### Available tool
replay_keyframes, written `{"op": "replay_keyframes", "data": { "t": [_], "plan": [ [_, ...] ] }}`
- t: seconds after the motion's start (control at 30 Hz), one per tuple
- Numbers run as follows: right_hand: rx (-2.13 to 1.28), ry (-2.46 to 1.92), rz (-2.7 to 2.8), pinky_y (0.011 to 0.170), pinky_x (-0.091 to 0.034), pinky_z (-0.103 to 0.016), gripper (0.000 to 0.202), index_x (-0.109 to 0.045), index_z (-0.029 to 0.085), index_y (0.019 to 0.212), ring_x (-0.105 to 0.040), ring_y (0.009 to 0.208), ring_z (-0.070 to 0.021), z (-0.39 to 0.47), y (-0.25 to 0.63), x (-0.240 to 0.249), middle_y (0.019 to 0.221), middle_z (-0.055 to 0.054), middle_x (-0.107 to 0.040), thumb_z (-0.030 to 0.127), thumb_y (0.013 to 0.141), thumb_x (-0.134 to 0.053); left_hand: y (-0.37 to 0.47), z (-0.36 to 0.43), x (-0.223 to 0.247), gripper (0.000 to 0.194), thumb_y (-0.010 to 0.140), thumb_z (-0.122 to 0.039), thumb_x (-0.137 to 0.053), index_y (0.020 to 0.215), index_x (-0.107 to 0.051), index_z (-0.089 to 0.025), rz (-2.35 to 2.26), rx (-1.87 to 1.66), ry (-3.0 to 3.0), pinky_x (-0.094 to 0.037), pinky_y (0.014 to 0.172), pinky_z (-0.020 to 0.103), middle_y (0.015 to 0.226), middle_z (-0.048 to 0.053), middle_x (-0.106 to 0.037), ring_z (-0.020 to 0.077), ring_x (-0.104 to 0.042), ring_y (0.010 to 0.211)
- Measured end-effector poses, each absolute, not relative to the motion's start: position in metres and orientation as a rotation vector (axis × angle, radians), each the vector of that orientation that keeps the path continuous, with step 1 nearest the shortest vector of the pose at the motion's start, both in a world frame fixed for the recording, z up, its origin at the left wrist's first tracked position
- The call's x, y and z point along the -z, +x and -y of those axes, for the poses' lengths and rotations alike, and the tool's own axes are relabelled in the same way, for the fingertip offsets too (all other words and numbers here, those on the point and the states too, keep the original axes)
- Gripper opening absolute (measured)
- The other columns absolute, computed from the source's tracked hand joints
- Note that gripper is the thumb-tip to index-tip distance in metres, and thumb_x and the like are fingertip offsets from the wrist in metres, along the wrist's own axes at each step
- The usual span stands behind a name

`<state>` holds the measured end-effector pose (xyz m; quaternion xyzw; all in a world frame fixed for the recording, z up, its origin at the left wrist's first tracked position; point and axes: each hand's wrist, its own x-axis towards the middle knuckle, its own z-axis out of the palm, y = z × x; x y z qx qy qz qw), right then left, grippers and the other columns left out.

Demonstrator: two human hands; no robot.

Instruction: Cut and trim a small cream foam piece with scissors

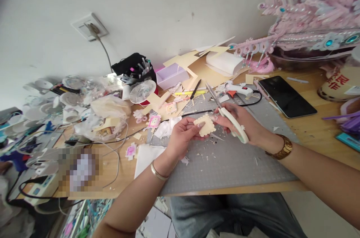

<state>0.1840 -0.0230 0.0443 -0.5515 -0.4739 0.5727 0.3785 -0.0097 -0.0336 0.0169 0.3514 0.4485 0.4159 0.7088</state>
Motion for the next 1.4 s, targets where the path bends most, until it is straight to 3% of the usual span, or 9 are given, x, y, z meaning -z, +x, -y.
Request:
{"op": "replay_keyframes", "data": {
  "t": [0.23, 0.6, 1.4],
  "plan": [
    [-1.635, -1.356, 1.498, 0.038, -0.040, -0.022, 0.048, -0.068, 0.023, 0.085, -0.051, 0.045, -0.0110, 0.025, 0.191, -0.030, 0.063, 0.002, -0.066, 0.061, 0.062, -0.088, -0.011, 0.031, -0.018, 0.056, 0.067, -0.060, -0.083, 0.083, -0.047, -0.022, -0.978, -1.010, 0.804, -0.051, 0.049, 0.023, 0.059, -0.002, -0.069, 0.0200, -0.072, 0.053],
    [-1.715, -1.253, 1.553, 0.038, -0.039, -0.020, 0.053, -0.064, 0.020, 0.086, -0.047, 0.045, -0.0085, 0.030, 0.190, -0.034, 0.060, 0.004, -0.058, 0.067, 0.068, -0.082, -0.012, 0.031, -0.016, 0.054, 0.070, -0.056, -0.084, 0.078, -0.044, -0.021, -0.871, -0.978, 0.816, -0.048, 0.045, 0.019, 0.058, 0.000, -0.070, 0.0195, -0.071, 0.050],
    [-1.749, -1.287, 1.535, 0.037, -0.036, -0.022, 0.058, -0.063, 0.020, 0.078, -0.044, 0.039, -0.0087, 0.032, 0.188, -0.037, 0.052, 0.004, -0.057, 0.074, 0.063, -0.080, -0.013, 0.033, -0.016, 0.055, 0.069, -0.058, -0.085, 0.077, -0.045, -0.021, -0.897, -0.965, 0.836, -0.051, 0.049, 0.023, 0.063, 0.001, -0.072, 0.0170, -0.069, 0.049]
  ]
}}
